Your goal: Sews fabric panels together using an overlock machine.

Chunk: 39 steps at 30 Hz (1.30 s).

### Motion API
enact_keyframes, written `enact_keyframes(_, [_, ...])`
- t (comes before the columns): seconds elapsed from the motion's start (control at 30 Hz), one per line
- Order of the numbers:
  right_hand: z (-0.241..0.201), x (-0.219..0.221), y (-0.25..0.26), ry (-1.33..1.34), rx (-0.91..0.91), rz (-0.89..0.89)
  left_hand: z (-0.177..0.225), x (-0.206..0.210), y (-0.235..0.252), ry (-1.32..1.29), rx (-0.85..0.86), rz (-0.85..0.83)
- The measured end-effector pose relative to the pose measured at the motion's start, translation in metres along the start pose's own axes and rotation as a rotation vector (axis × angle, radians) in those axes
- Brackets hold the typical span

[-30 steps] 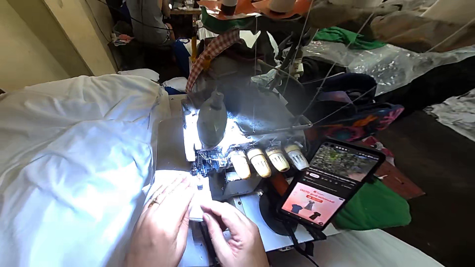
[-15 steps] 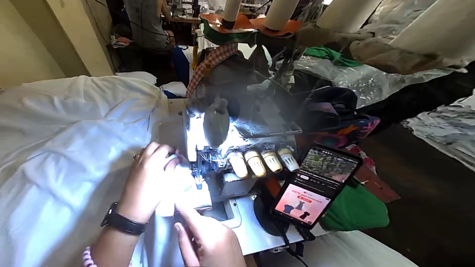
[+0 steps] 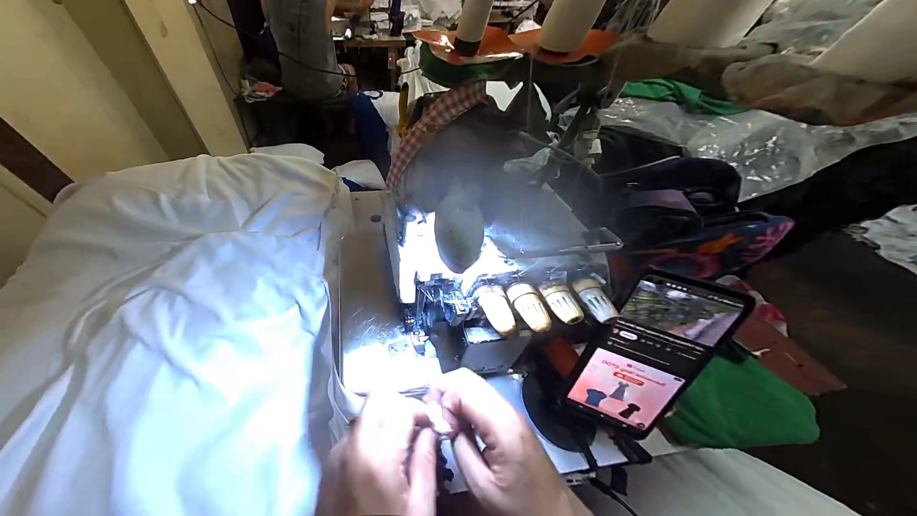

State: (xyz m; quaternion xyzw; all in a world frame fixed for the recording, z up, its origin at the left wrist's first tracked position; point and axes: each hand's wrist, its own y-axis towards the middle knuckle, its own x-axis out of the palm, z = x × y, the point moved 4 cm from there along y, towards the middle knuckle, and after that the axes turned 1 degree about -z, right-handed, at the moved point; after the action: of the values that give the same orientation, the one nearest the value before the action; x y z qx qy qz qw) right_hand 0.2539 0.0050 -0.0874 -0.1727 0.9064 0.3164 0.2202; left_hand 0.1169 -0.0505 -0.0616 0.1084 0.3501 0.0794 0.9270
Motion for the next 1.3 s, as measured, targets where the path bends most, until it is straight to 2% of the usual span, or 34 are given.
enact_keyframes(0.07, [0.008, -0.010, -0.004, -0.224, 0.033, 0.068, 0.005, 0.016, 0.005, -0.003, 0.029, 0.004])
enact_keyframes(0.13, [0.009, -0.019, -0.005, -0.408, 0.037, 0.142, 0.004, 0.019, 0.012, -0.048, 0.052, 0.121])
enact_keyframes(0.2, [0.009, -0.026, -0.010, -0.435, 0.039, 0.173, -0.007, 0.006, 0.023, -0.097, 0.094, 0.273])
enact_keyframes(0.23, [0.010, -0.028, -0.014, -0.408, 0.051, 0.158, -0.016, -0.003, 0.028, -0.076, 0.117, 0.295])
enact_keyframes(0.27, [0.013, -0.028, -0.021, -0.377, 0.068, 0.132, -0.026, -0.011, 0.032, -0.001, 0.123, 0.267])
enact_keyframes(0.37, [0.036, -0.017, -0.044, -0.315, 0.146, 0.036, -0.054, -0.009, 0.042, 0.318, 0.137, 0.011])
enact_keyframes(0.5, [0.066, -0.001, -0.062, -0.341, 0.138, 0.091, -0.065, -0.001, 0.084, 0.567, 0.103, -0.085])
enact_keyframes(0.67, [0.067, 0.001, -0.063, -0.381, 0.109, 0.132, -0.061, 0.003, 0.146, 0.578, -0.031, -0.215])
enact_keyframes(0.77, [0.069, 0.002, -0.065, -0.392, 0.094, 0.152, -0.062, 0.003, 0.164, 0.564, -0.064, -0.259])
enact_keyframes(0.9, [0.073, 0.004, -0.068, -0.395, 0.046, 0.220, -0.063, 0.002, 0.166, 0.579, -0.103, -0.271])
enact_keyframes(1.0, [0.054, 0.008, -0.060, -0.379, -0.005, 0.266, -0.063, 0.000, 0.163, 0.600, -0.128, -0.264])
enact_keyframes(1.13, [0.009, 0.016, -0.037, -0.551, 0.008, 0.233, -0.064, 0.003, 0.163, 0.661, -0.139, -0.287])
enact_keyframes(1.3, [0.009, 0.004, -0.019, -0.661, -0.002, 0.230, -0.066, 0.001, 0.174, 0.624, -0.159, -0.298])
